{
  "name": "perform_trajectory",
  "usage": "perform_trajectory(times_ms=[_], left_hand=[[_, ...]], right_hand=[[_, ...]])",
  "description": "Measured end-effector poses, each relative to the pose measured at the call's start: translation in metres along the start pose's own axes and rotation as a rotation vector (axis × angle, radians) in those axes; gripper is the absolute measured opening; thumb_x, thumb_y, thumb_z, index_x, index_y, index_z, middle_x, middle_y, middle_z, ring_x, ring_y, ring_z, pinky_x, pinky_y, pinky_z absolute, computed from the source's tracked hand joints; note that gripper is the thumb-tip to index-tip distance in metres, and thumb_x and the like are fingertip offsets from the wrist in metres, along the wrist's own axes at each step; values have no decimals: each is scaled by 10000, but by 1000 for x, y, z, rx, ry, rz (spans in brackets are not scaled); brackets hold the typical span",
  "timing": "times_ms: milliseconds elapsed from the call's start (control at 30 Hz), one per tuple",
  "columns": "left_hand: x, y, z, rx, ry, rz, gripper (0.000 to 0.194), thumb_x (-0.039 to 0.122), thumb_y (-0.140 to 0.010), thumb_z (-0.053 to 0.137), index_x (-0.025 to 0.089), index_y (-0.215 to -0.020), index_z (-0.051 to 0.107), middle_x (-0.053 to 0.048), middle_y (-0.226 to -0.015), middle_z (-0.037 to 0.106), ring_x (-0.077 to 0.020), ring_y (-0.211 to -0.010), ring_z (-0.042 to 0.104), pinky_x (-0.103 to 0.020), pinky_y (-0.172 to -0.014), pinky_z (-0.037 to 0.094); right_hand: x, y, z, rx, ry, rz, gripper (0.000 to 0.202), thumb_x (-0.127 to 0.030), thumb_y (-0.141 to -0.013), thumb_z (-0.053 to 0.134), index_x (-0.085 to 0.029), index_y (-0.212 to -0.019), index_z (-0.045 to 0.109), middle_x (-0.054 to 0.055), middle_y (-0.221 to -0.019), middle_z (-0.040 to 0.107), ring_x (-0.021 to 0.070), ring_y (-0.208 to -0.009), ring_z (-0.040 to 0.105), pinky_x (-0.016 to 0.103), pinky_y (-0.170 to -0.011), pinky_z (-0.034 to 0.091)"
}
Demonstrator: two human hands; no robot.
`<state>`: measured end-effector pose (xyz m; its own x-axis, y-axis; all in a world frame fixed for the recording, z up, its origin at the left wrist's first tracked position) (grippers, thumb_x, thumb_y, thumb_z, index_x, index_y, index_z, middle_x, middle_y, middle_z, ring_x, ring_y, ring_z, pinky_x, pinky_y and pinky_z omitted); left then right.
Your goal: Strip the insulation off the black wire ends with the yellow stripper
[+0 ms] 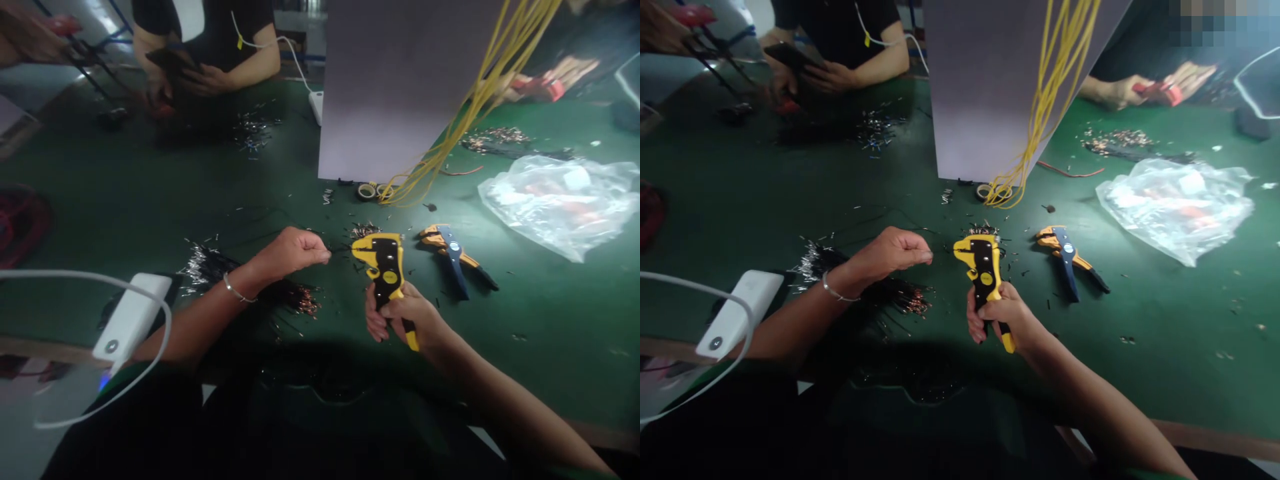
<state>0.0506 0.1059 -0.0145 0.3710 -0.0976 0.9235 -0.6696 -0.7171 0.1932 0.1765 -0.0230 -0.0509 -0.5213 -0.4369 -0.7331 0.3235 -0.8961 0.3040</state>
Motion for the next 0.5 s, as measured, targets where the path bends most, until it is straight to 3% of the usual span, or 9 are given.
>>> perform_trajectory(times_ms=[100,200,300,400,500], left_hand=[[8,2,-1,-152,101,47,188,284,-727,680,147,-598,667,-3,-572,575,-80,-535,465,-209,-510,352],[23,7,-5,-166,304,141,244,300,-722,697,134,-554,637,-96,-918,679,-160,-876,590,-274,-771,454],[31,13,1,-168,486,151,276,357,-743,692,133,-590,639,-121,-1001,684,-205,-997,598,-323,-854,458],[30,15,6,-100,653,123,272,385,-722,718,144,-634,627,-99,-858,690,-209,-961,621,-308,-778,492],[20,14,15,-122,776,23,320,417,-735,706,151,-630,561,-40,-636,604,-133,-625,587,-224,-488,420]], right_hand=[[-4,1,-2,5,-33,-28,133,-102,-585,535,-135,-692,608,-9,-507,541,140,-400,500,316,-444,454],[0,1,0,-3,-63,-8,139,-111,-592,532,-129,-704,611,-5,-511,544,135,-398,493,308,-438,448],[8,-1,5,-22,-65,14,147,-105,-588,529,-121,-705,615,-4,-510,545,135,-404,499,308,-440,453],[15,-4,11,-42,-55,47,139,-93,-580,529,-119,-687,614,-6,-499,543,137,-398,500,313,-436,456],[20,-3,17,-76,-57,73,127,-89,-577,541,-117,-678,612,-5,-492,549,140,-399,509,312,-431,457]])
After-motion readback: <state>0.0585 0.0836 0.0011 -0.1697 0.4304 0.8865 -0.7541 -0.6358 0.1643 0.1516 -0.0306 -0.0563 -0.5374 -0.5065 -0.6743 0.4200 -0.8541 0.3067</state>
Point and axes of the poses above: each hand's wrist, its own y-axis away from the middle knuckle, its own z-axis out of the palm, x = y × z, the point moved 8 cm from there along -y, towards the middle knuckle
